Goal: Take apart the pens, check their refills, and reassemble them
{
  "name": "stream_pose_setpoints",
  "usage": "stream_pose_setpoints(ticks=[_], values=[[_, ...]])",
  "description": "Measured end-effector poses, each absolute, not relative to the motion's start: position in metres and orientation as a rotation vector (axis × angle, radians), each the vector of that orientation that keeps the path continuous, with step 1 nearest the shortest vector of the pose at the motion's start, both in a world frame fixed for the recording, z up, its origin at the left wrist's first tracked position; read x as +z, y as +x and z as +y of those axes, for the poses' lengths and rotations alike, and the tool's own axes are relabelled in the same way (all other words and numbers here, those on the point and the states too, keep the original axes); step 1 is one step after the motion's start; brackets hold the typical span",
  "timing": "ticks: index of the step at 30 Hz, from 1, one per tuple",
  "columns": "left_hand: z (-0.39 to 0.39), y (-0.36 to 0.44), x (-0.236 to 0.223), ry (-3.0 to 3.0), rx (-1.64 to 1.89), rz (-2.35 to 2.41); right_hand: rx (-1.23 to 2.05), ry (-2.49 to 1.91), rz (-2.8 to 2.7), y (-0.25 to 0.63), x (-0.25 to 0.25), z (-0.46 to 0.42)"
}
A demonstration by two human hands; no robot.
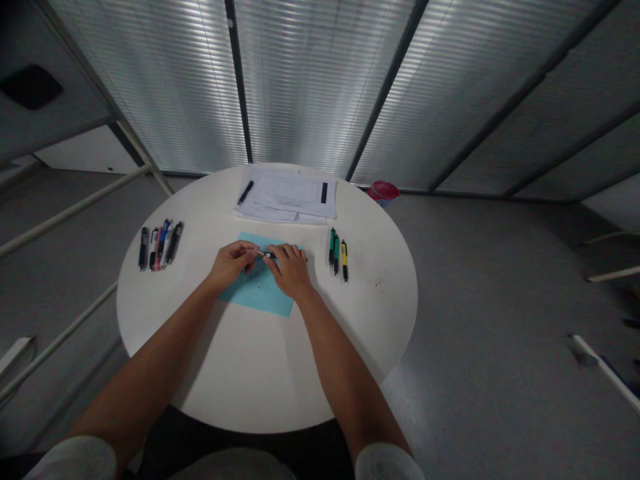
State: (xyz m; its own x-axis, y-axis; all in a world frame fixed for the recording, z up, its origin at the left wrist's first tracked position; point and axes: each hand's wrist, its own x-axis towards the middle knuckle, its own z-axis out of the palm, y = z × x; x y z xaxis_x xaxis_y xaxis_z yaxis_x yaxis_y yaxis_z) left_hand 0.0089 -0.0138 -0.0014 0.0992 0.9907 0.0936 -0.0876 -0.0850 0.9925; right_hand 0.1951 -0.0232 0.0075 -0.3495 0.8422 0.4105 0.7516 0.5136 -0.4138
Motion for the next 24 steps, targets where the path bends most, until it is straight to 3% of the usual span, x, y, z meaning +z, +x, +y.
stream_pose_setpoints(ticks=[24], values=[[-0.0142,0.0162,0.006,1.273,1.229,1.068,0.017,-1.308,-2.29,0.1935,-0.0017,-0.0157]])
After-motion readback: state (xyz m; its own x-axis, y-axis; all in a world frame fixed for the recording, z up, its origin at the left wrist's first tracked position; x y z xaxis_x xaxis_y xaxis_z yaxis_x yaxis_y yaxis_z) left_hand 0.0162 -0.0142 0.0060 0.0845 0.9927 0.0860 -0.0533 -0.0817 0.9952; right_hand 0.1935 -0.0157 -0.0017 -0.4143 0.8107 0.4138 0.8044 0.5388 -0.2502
